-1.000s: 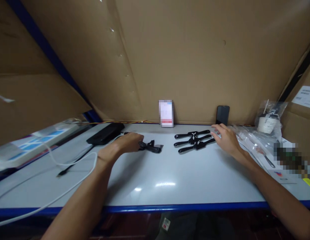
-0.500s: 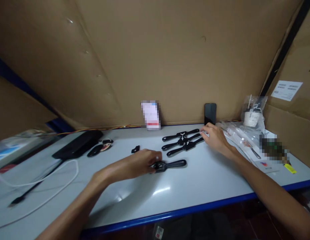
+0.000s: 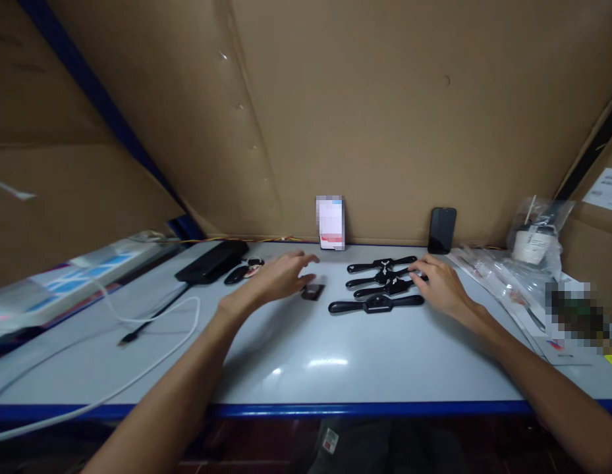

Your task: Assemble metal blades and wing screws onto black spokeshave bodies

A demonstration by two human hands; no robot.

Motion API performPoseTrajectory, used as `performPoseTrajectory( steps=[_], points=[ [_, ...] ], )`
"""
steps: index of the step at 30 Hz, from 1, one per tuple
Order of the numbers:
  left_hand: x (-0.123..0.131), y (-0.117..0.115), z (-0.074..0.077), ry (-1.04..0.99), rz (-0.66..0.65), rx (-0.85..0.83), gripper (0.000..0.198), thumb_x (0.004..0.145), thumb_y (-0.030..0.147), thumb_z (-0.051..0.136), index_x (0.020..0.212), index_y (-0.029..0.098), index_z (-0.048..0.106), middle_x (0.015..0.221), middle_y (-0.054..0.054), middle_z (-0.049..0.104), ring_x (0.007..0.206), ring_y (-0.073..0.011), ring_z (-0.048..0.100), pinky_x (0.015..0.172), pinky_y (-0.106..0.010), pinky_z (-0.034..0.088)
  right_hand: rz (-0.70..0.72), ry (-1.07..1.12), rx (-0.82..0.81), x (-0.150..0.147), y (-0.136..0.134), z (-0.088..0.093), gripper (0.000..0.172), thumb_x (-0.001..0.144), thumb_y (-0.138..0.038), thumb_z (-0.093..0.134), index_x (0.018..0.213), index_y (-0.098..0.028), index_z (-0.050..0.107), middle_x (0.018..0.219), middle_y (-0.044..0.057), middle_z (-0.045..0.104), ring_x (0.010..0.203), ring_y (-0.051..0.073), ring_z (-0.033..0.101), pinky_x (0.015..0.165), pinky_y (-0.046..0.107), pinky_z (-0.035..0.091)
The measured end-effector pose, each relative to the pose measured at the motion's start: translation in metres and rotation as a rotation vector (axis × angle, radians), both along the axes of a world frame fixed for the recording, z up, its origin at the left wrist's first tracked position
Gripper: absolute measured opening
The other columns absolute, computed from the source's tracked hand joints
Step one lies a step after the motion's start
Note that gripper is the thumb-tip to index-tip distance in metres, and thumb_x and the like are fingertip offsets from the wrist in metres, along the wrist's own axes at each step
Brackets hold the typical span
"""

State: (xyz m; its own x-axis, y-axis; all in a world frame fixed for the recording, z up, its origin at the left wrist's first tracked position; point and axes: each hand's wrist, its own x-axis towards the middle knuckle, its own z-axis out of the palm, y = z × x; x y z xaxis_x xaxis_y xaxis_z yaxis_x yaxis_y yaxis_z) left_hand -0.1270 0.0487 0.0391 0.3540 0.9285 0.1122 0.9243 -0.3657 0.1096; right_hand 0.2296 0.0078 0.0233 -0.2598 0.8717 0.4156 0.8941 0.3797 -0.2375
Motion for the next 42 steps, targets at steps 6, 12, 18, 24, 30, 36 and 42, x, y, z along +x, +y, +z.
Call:
performPoseTrajectory(
  steps=[6,12,18,24,30,36,42],
  points=[
    [-0.018,0.008,-0.003,-0.001,-0.104,-0.168,0.035,0.074,0.032,0.078,0.108,0.026,0.078,0.101,-0.007,0.07,0.096,-0.0262,0.067,0.087,-0.032,0.05,-0.015,-0.025,-0.031,-0.002,-0.002,0.0,0.02,0.099,-0.019,0.059,0.11,-0.02,0.076,0.112,0.009,0.071,0.096,0.023,0.068,0.077,0.032,0.048],
    [-0.006,0.01,-0.01,-0.093,-0.124,-0.117,0.03,0.067,0.029,0.08,0.094,0.019,0.072,0.102,-0.009,0.068,0.094,-0.0274,0.062,0.081,-0.032,0.048,0.014,-0.066,-0.093,-0.006,-0.004,-0.004,0.02,0.1,-0.02,0.058,0.107,-0.02,0.077,0.111,0.008,0.071,0.096,0.022,0.068,0.079,0.031,0.047],
    [0.013,0.008,-0.017,-0.224,-0.219,-0.133,0.001,0.079,0.019,0.062,0.08,0.018,0.063,0.08,-0.002,0.069,0.073,-0.0183,0.062,0.065,-0.025,0.042,0.088,-0.037,-0.106,-0.015,-0.01,-0.01,0.019,0.099,-0.016,0.059,0.1,-0.019,0.078,0.107,0.008,0.071,0.096,0.022,0.067,0.083,0.033,0.048],
    [0.025,0.004,-0.022,-0.273,-0.252,-0.064,0.022,0.078,0.012,0.055,0.095,0.019,0.067,0.085,-0.002,0.072,0.075,-0.0177,0.063,0.067,-0.026,0.042,0.16,-0.007,-0.076,-0.026,-0.014,-0.018,0.02,0.098,-0.014,0.059,0.096,-0.019,0.078,0.101,0.007,0.071,0.094,0.021,0.066,0.083,0.034,0.049],
    [-0.005,0.022,-0.023,-0.202,-0.077,0.016,0.036,0.075,0.012,0.054,0.106,0.02,0.07,0.102,-0.008,0.071,0.091,-0.0248,0.065,0.077,-0.032,0.045,0.186,0.028,-0.028,-0.025,-0.013,-0.023,0.019,0.097,-0.011,0.06,0.095,-0.018,0.077,0.098,0.007,0.071,0.096,0.023,0.064,0.086,0.036,0.05],
    [-0.054,0.033,-0.019,-0.163,0.087,-0.088,0.046,0.079,0.033,0.064,0.123,0.021,0.07,0.102,-0.008,0.072,0.091,-0.0257,0.069,0.081,-0.032,0.051,0.265,0.012,0.078,-0.033,-0.024,-0.032,0.021,0.098,-0.017,0.06,0.113,-0.017,0.074,0.108,0.011,0.069,0.104,0.028,0.062,0.093,0.046,0.052],
    [-0.044,0.025,-0.018,-0.177,0.043,-0.147,0.04,0.07,0.04,0.075,0.107,0.026,0.077,0.095,-0.006,0.066,0.095,-0.0288,0.066,0.085,-0.035,0.049,0.445,-0.055,0.138,-0.044,-0.049,-0.032,0.041,0.1,-0.026,0.059,0.14,-0.019,0.058,0.133,0.013,0.067,0.13,0.032,0.052,0.114,0.06,0.039]
  ],
)
